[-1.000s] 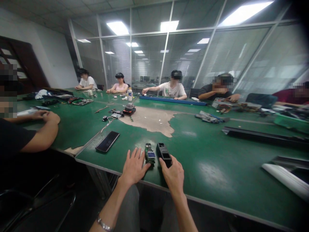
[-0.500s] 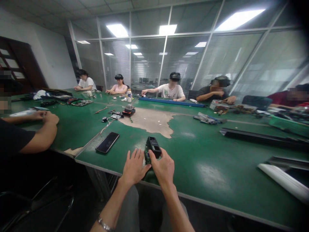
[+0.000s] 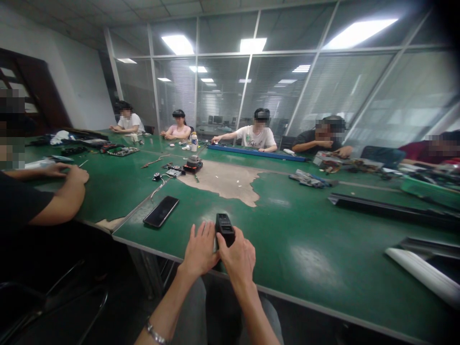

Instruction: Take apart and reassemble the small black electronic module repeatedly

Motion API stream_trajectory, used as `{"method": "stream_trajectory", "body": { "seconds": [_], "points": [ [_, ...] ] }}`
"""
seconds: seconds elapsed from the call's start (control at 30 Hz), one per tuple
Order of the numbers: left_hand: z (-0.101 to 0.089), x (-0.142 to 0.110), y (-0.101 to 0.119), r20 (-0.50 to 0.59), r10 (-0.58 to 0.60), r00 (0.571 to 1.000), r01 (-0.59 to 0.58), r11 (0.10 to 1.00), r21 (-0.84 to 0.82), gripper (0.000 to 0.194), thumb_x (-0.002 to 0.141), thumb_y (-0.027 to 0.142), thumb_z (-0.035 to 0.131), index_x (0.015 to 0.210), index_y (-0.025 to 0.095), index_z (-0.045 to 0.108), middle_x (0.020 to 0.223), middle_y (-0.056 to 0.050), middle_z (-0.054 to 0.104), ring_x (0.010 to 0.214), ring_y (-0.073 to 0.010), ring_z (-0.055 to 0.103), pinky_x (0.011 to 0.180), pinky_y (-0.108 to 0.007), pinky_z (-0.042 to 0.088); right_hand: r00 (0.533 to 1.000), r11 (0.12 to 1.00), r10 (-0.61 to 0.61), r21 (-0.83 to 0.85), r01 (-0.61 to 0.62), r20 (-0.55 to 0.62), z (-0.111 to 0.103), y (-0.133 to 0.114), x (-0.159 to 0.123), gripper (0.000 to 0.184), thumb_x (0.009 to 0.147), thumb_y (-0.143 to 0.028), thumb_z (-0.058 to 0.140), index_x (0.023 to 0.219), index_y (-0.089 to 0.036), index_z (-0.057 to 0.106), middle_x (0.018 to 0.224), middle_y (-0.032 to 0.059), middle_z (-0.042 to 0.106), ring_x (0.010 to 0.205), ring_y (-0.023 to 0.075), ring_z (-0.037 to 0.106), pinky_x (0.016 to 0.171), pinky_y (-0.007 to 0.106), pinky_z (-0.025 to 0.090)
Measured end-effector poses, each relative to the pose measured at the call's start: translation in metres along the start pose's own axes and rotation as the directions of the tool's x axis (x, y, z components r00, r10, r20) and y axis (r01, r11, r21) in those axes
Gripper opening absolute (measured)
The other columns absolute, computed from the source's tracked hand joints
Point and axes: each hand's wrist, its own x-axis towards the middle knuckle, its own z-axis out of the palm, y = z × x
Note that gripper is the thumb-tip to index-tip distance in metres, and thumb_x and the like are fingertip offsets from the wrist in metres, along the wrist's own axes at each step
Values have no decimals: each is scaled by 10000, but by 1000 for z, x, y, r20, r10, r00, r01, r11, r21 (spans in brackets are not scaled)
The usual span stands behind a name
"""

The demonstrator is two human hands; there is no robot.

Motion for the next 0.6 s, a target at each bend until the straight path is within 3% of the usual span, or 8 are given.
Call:
{"method": "stream_trajectory", "body": {
  "seconds": [0.17,0.3,0.47,0.6],
  "points": [
    [1,1,0,-10,-24,1000,24,1000,1,743,941,486,351,1540,60,241,1597,-174,264,1468,-305,237,1195,-523,142,999,999,-29,31,30,-25,10,11,-6,397,834,-441,611,1134,-181,611,1048,99,703,1012,258,636,892,346,400],
    [0,0,0,-14,-7,1000,7,1000,7,684,949,476,353,1518,97,321,1591,-154,292,1465,-306,243,1193,-528,143,999,999,-46,14,46,-20,19,20,-9,453,834,-514,600,1097,-148,640,1083,147,692,1138,300,586,960,382,386],
    [-2,0,1,-10,17,1000,-17,999,36,642,948,453,377,1506,137,362,1571,-135,344,1456,-314,257,1186,-545,150,998,998,-28,52,31,-63,23,22,-9,679,821,-533,616,1325,-86,530,1255,196,632,1191,305,566,998,396,376],
    [-1,1,1,6,17,1000,-17,998,54,659,950,475,373,1509,127,353,1575,-140,334,1460,-320,244,1185,-544,149,1000,996,-11,87,13,-20,18,16,-7,547,839,-488,603,1258,-137,586,1151,151,687,1085,283,624,962,388,391]
  ]
}}
